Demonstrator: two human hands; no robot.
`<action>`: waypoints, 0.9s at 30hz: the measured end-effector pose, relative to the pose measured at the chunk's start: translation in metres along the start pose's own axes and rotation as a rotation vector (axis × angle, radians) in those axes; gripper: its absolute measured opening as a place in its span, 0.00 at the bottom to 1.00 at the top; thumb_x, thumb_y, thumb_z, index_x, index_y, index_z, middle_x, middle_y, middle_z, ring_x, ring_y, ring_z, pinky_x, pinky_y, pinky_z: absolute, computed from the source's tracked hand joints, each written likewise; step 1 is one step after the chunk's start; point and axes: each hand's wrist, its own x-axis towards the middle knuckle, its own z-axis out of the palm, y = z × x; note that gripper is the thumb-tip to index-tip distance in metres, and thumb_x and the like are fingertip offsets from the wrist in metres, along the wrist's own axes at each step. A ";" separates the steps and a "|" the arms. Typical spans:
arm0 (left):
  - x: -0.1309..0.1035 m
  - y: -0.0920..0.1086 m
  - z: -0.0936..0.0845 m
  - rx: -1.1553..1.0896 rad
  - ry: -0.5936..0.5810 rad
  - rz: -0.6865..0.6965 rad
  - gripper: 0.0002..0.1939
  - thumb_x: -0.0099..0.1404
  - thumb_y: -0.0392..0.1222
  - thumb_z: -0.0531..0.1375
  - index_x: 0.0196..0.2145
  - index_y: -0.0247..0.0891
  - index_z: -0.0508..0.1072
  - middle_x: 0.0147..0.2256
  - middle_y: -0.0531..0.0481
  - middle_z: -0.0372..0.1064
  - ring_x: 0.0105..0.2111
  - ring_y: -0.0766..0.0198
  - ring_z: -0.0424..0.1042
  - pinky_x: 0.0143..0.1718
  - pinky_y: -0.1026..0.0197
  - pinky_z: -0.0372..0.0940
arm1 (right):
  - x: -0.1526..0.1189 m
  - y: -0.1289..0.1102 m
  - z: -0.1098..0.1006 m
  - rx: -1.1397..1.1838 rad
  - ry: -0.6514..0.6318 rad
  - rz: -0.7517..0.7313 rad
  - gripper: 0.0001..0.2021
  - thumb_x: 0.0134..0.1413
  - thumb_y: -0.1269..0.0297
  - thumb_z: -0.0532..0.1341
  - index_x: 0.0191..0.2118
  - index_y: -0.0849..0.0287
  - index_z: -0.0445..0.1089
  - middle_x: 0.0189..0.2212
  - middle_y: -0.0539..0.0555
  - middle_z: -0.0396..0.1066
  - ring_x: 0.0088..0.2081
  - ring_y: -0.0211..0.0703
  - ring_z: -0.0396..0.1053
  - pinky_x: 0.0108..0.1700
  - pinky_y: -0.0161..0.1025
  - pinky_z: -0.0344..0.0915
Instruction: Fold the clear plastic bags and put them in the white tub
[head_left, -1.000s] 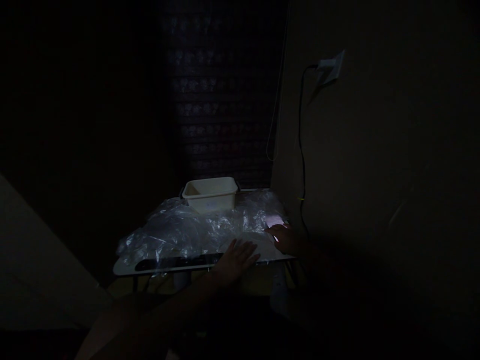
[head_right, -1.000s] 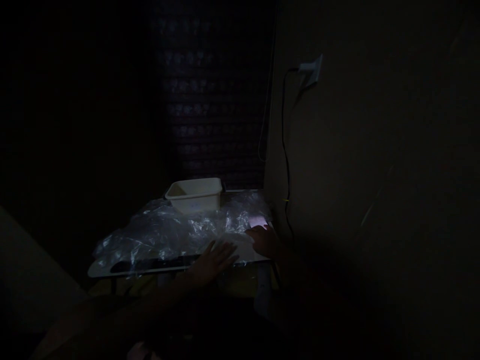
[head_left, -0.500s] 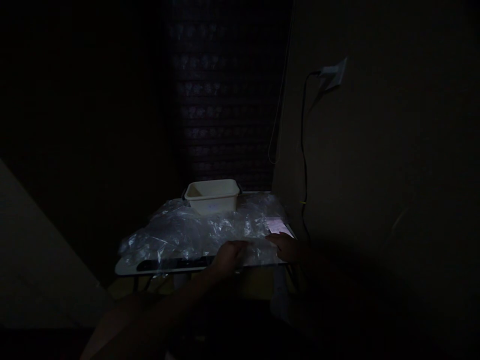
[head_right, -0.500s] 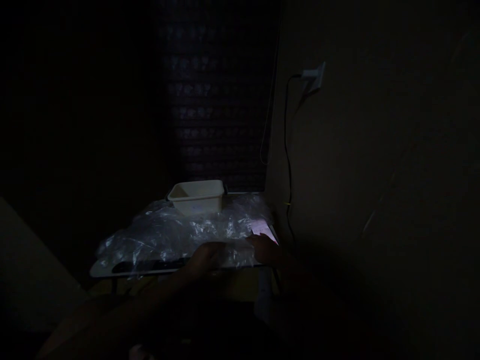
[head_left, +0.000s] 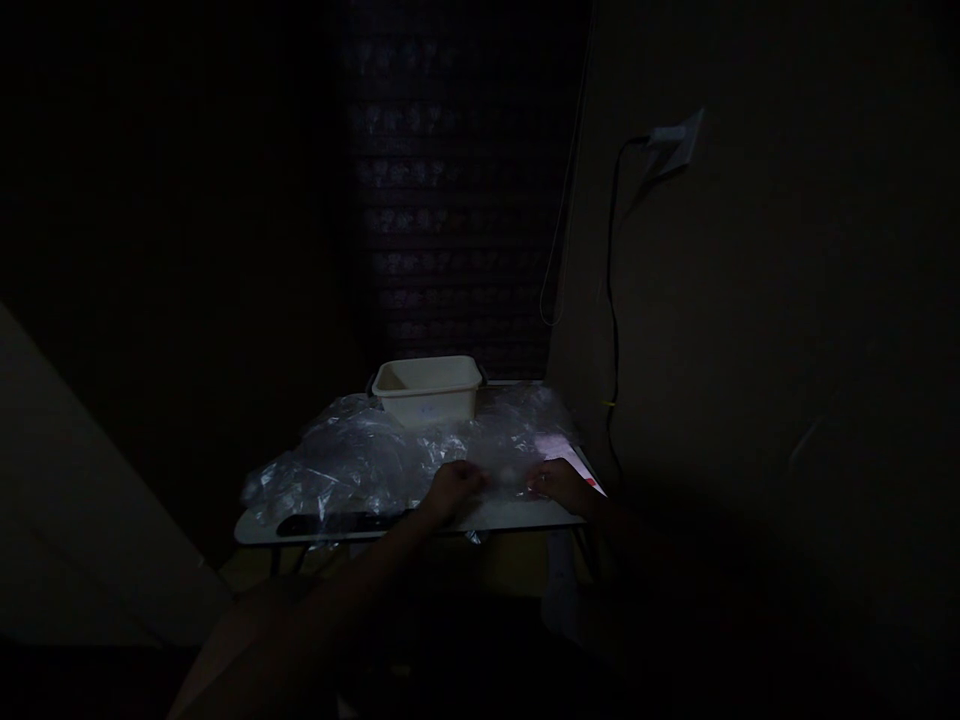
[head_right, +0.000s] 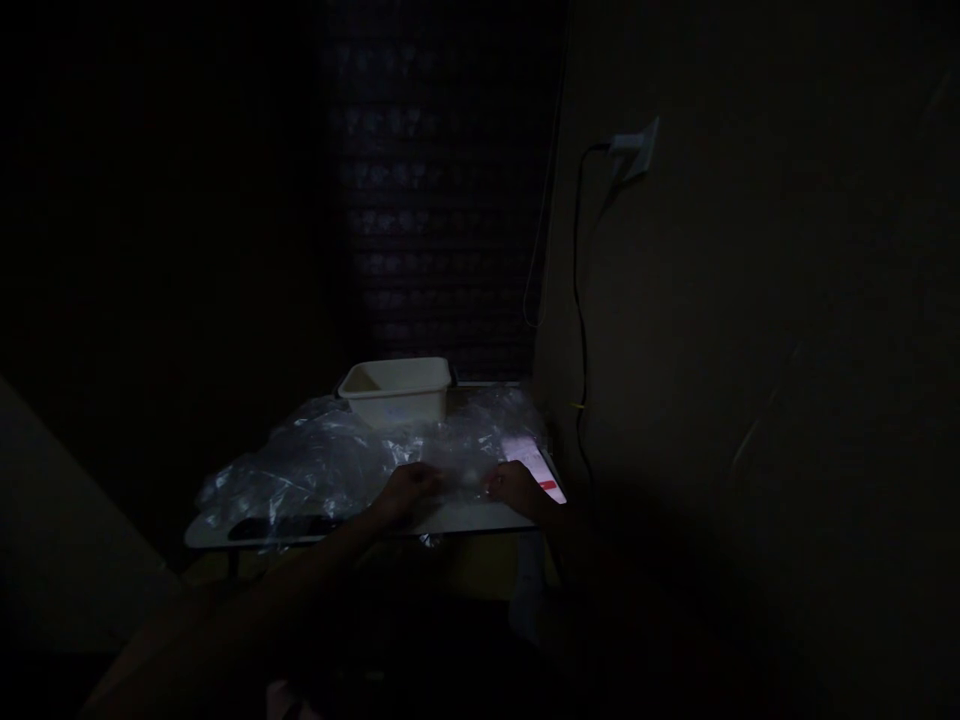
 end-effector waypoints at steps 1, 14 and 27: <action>-0.001 -0.001 0.000 0.003 -0.012 -0.022 0.12 0.45 0.44 0.54 0.22 0.30 0.66 0.20 0.51 0.64 0.21 0.68 0.63 0.21 0.68 0.56 | 0.000 -0.001 -0.001 0.048 0.011 0.037 0.06 0.34 0.68 0.53 0.20 0.64 0.65 0.17 0.49 0.65 0.21 0.34 0.63 0.22 0.30 0.58; -0.006 -0.005 0.000 0.027 -0.059 -0.340 0.08 0.44 0.33 0.52 0.11 0.33 0.58 0.06 0.59 0.49 0.09 0.74 0.54 0.12 0.71 0.49 | -0.015 -0.009 0.005 0.507 0.079 0.470 0.07 0.30 0.74 0.55 0.24 0.62 0.59 0.18 0.47 0.62 0.21 0.34 0.64 0.20 0.32 0.63; -0.006 -0.003 0.005 -0.218 -0.046 -0.485 0.01 0.51 0.33 0.50 0.25 0.32 0.59 0.09 0.56 0.59 0.13 0.69 0.64 0.17 0.67 0.59 | -0.011 -0.002 0.009 0.487 0.126 0.436 0.07 0.28 0.77 0.55 0.20 0.60 0.56 0.16 0.45 0.60 0.21 0.35 0.63 0.23 0.34 0.64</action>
